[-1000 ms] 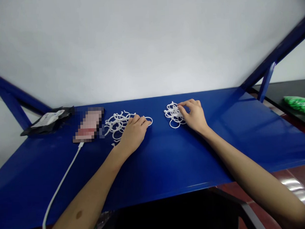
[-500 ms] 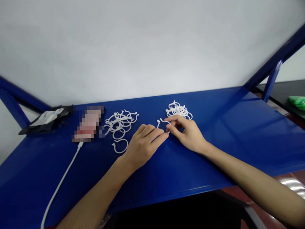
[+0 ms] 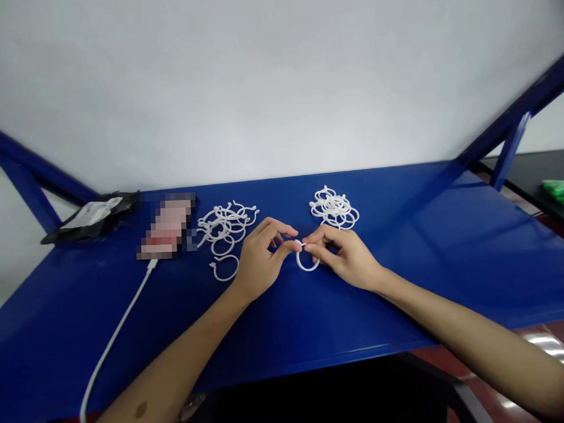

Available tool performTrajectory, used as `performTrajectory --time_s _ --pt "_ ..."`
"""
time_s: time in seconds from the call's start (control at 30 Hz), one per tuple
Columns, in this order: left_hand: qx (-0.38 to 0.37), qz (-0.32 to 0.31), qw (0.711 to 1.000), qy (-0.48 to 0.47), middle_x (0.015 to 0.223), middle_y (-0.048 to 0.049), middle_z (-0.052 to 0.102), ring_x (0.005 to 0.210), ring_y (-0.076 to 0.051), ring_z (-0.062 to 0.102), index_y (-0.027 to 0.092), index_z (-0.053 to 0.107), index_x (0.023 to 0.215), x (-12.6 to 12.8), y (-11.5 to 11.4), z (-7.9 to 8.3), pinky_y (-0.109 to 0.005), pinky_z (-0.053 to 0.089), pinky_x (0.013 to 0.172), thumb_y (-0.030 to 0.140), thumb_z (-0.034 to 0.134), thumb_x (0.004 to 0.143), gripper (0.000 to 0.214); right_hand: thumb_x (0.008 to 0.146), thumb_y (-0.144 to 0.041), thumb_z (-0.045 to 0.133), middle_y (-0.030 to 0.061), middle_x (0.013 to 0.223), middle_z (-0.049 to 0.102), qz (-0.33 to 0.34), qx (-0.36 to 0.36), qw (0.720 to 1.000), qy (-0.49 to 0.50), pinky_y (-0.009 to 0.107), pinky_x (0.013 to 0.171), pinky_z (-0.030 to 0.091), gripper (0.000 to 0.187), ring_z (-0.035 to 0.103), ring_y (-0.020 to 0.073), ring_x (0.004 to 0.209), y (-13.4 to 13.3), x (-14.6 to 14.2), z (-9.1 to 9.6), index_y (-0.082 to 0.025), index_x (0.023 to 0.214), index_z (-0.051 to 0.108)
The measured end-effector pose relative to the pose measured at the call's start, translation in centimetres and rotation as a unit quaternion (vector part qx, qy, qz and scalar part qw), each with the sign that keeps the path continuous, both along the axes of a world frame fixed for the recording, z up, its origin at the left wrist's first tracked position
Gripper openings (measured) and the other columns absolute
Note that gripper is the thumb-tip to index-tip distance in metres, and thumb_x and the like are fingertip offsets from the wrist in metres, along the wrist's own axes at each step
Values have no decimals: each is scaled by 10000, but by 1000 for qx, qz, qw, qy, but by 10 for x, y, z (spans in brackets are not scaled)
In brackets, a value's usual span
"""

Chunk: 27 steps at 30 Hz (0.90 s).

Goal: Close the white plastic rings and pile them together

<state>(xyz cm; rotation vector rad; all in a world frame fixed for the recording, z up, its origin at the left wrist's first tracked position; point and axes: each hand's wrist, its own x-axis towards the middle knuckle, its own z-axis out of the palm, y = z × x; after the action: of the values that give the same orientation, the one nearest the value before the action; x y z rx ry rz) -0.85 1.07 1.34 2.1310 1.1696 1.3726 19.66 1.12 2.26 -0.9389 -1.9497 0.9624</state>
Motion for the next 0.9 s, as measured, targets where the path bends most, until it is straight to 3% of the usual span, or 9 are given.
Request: performTrajectory --time_s 0.2,0.27,0.33,0.43,0.57,0.7,0.9 --pt "0 -10 1000 22 850 -8 651 766 -139 595 217 659 829 -1 -3 -4 -280 508 691 461 645 919 260 1001 -300 547 26 902 739 71 61 995 -44 257 695 520 144 686 130 780 -4 4 4 -213 951 651" --pt "-3 -6 999 47 846 -9 654 775 -150 592 220 653 854 -3 -1 -4 -288 505 691 479 624 928 271 1005 -308 537 27 906 740 61 72 994 -63 258 690 520 151 691 135 785 -4 3 5 -217 958 648" --pt "11 14 995 94 870 -17 663 820 -174 596 224 647 908 -6 4 -3 -325 514 756 484 599 943 266 1002 -333 538 25 887 740 21 76 994 -81 258 643 507 163 679 136 734 -3 2 5 -218 965 647" --pt "50 105 972 202 1022 -85 664 994 -265 588 202 639 1066 -16 15 -4 -453 480 919 470 603 941 298 995 -330 550 30 920 743 -59 119 986 -104 271 630 492 155 655 136 701 5 3 5 -216 980 653" --pt "62 231 916 323 1113 -193 621 1073 -394 530 129 656 1121 -34 26 -12 -557 443 882 423 603 930 354 977 -285 565 45 900 715 -168 200 959 -112 307 662 480 127 625 165 740 26 19 5 -210 917 649" --pt "76 238 886 390 947 -164 637 974 -373 523 154 689 931 -46 30 -17 -527 445 793 337 532 959 242 963 -296 576 57 855 671 -241 240 927 -155 354 730 466 141 593 210 818 46 39 1 -212 891 664" --pt "109 225 898 361 903 -123 632 927 -311 510 190 653 787 -45 29 -15 -473 431 774 271 545 940 204 945 -298 588 73 900 653 -256 236 917 -196 421 815 460 140 558 229 835 60 50 -9 -217 932 701"
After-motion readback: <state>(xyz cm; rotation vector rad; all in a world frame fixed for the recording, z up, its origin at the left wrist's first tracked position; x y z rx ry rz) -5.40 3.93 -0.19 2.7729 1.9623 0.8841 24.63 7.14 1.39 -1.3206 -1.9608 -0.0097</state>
